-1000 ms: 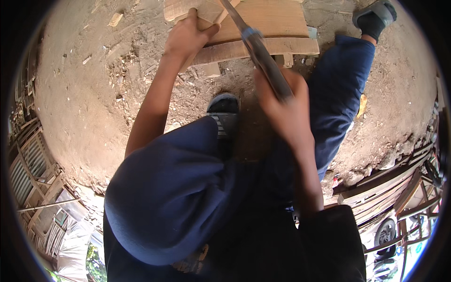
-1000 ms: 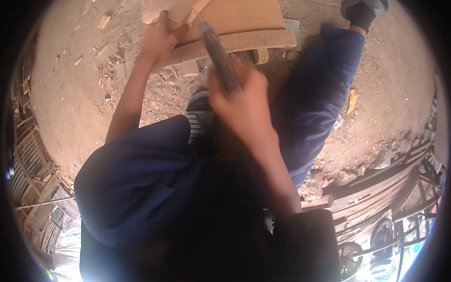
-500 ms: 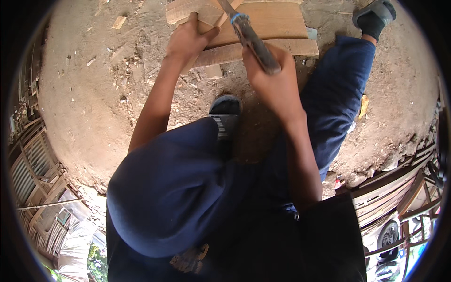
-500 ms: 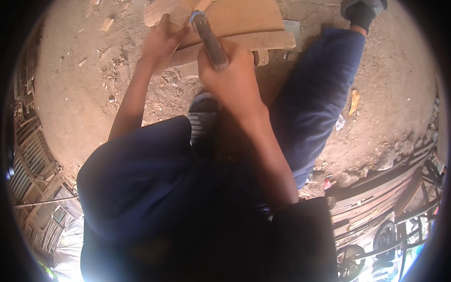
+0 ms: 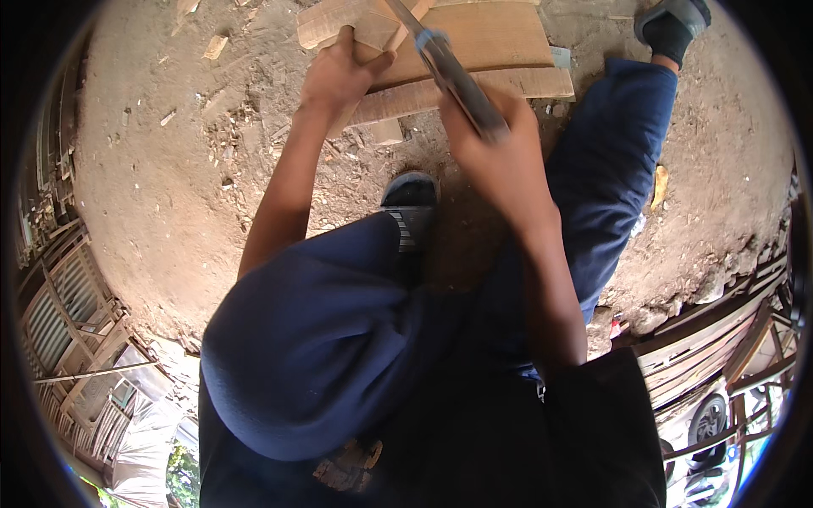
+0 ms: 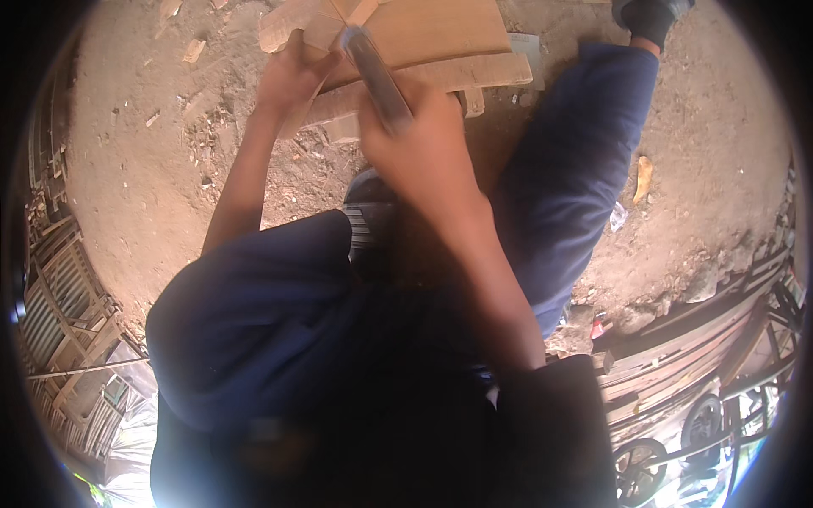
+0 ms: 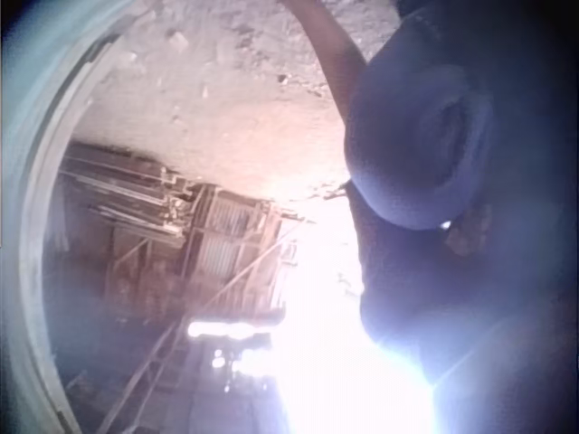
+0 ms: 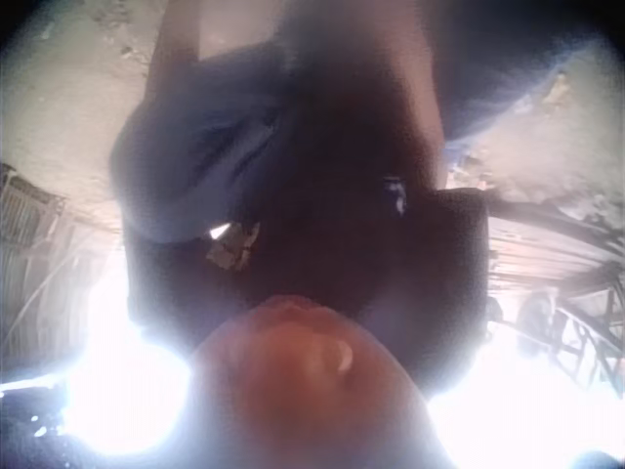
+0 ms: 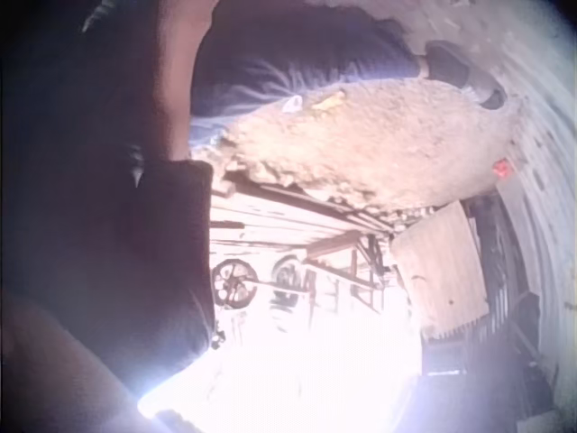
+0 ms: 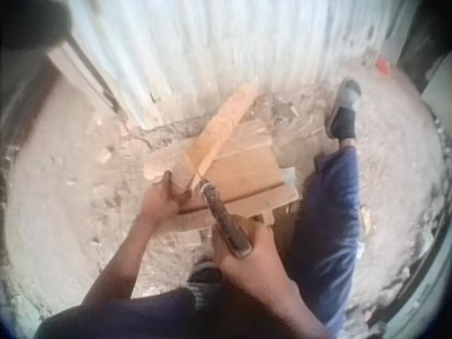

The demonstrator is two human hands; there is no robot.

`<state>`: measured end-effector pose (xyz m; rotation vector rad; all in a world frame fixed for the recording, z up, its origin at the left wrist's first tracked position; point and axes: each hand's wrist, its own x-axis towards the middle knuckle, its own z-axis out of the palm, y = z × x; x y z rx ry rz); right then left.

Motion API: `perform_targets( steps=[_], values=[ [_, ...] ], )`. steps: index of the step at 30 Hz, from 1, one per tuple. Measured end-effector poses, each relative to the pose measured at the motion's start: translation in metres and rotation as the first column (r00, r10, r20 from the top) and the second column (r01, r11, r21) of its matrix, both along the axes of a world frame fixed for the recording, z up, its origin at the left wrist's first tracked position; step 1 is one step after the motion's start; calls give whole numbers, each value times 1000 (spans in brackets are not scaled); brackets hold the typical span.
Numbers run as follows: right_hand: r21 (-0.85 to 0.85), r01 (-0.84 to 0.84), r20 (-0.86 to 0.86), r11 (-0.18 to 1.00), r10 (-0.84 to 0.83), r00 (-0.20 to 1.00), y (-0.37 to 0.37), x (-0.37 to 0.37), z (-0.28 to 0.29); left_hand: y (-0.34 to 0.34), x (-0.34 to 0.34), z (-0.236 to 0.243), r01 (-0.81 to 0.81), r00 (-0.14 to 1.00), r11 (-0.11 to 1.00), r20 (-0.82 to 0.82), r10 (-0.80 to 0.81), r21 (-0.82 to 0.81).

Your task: The person sits on the ground and uses a chisel to carve a pattern into a piece of wood. The person holds the wood steady with one hand and strikes the chisel with the other to create grooves.

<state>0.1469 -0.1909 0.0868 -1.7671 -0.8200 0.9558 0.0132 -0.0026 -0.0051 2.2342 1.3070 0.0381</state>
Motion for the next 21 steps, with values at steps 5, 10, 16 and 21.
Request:
perform_targets(
  steps=[5,10,16,21],
  values=[
    [19,29,38,999,-29,999,-78,-23,3,-11,5,7,-69,998,996,-16,68,-56],
    [87,29,17,996,-31,999,-2,-7,-9,1,0,-3,-8,1000,999,-8,9,46],
    [48,36,-21,998,-35,999,-66,-20,-2,-2,-8,-3,-25,1000,999,-3,25,32],
    [93,-27,85,995,19,996,-41,-12,-2,1,-3,0,-30,999,996,-16,31,84]
  ],
)
